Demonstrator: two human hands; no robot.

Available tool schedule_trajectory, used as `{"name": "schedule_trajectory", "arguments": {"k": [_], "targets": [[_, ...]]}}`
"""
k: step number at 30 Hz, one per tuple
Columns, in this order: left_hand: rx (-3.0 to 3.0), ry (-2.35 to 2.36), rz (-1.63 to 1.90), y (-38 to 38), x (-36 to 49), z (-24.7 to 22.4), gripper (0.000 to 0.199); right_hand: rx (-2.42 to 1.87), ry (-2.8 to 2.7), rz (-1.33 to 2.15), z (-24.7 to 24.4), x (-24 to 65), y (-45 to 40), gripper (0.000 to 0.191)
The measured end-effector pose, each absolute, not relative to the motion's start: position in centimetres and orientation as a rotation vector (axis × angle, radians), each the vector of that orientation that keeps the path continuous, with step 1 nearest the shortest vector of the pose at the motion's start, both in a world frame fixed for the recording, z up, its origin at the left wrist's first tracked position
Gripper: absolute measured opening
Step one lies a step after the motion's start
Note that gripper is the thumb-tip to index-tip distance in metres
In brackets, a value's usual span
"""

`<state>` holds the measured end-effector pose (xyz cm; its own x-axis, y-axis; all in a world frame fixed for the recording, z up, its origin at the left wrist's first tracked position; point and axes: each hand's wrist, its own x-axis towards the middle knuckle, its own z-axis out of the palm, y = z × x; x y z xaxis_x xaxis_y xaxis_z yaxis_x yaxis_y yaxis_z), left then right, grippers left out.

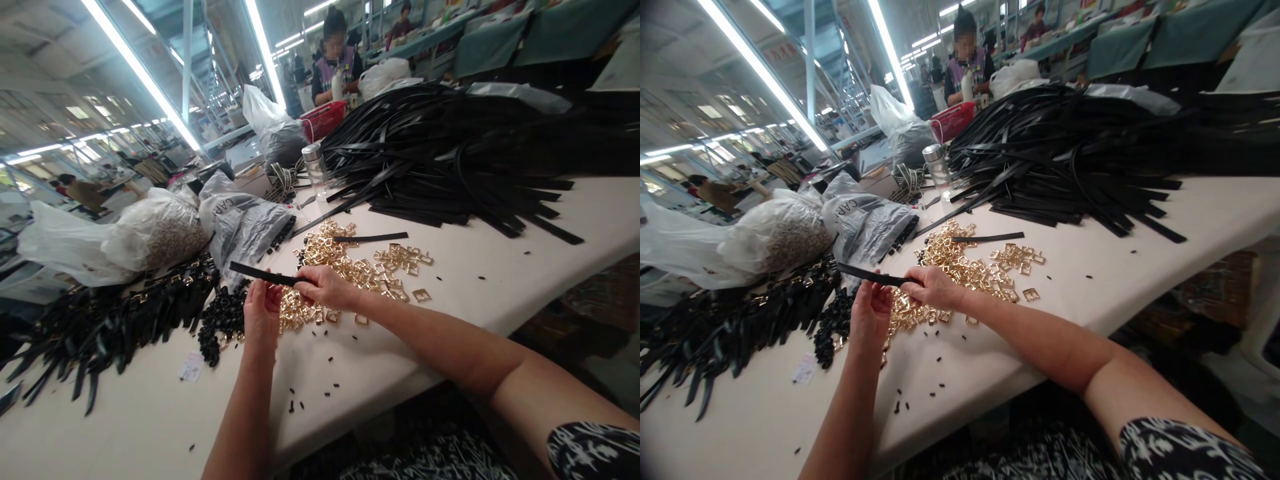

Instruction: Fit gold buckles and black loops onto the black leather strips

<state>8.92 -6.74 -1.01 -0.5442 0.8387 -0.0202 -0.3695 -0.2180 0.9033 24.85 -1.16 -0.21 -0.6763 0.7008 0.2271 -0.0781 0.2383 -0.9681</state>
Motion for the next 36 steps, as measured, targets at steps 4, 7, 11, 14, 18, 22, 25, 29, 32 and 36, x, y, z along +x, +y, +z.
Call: {"name": "schedule_trajectory", "arguments": {"k": [4,7,11,14,18,22,25,29,32,36], "targets": [[0.594,1.151,1.848,-7.0,9.6,-1.3,0.031,-0.674,-1.921,1.373,-0.5,24.8,-1.2,0.010],[0.621,1.166,1.789,-7.1,10.2,-1.9,0.032,-0.726,-1.987,1.237,-0.7,24.8,-1.1,0.010],[0.741,1.263,1.758,-7.2,10.3,-2.4,0.033,-0.727,-2.044,1.214,-1.0,25.0,-1.0,0.010],[0.868,1.336,1.733,-7.4,9.6,-2.5,0.031,-0.671,-2.029,1.386,-1.3,25.2,-0.9,0.015],[0.922,1.339,1.672,-6.7,8.7,-3.1,0.025,-0.641,-2.002,1.508,-1.6,25.2,-0.3,0.020],[0.882,1.343,1.634,-6.8,9.3,-2.8,0.024,-0.602,-2.036,1.499,-1.2,25.3,-0.5,0.042],[0.835,1.227,1.644,-7.4,9.9,-2.0,0.028,-0.562,-2.053,1.430,-1.1,25.3,-0.9,0.035],[0.738,1.113,1.604,-6.9,9.7,-1.7,0.031,-0.571,-2.060,1.445,-1.2,24.9,-0.3,0.048],[0.676,1.036,1.594,-7.0,10.0,-1.7,0.033,-0.575,-2.055,1.475,-0.9,25.2,-0.4,0.057],[0.675,0.987,1.543,-7.3,10.6,-1.4,0.038,-0.614,-2.047,1.474,-0.2,25.4,-0.9,0.058]]}}
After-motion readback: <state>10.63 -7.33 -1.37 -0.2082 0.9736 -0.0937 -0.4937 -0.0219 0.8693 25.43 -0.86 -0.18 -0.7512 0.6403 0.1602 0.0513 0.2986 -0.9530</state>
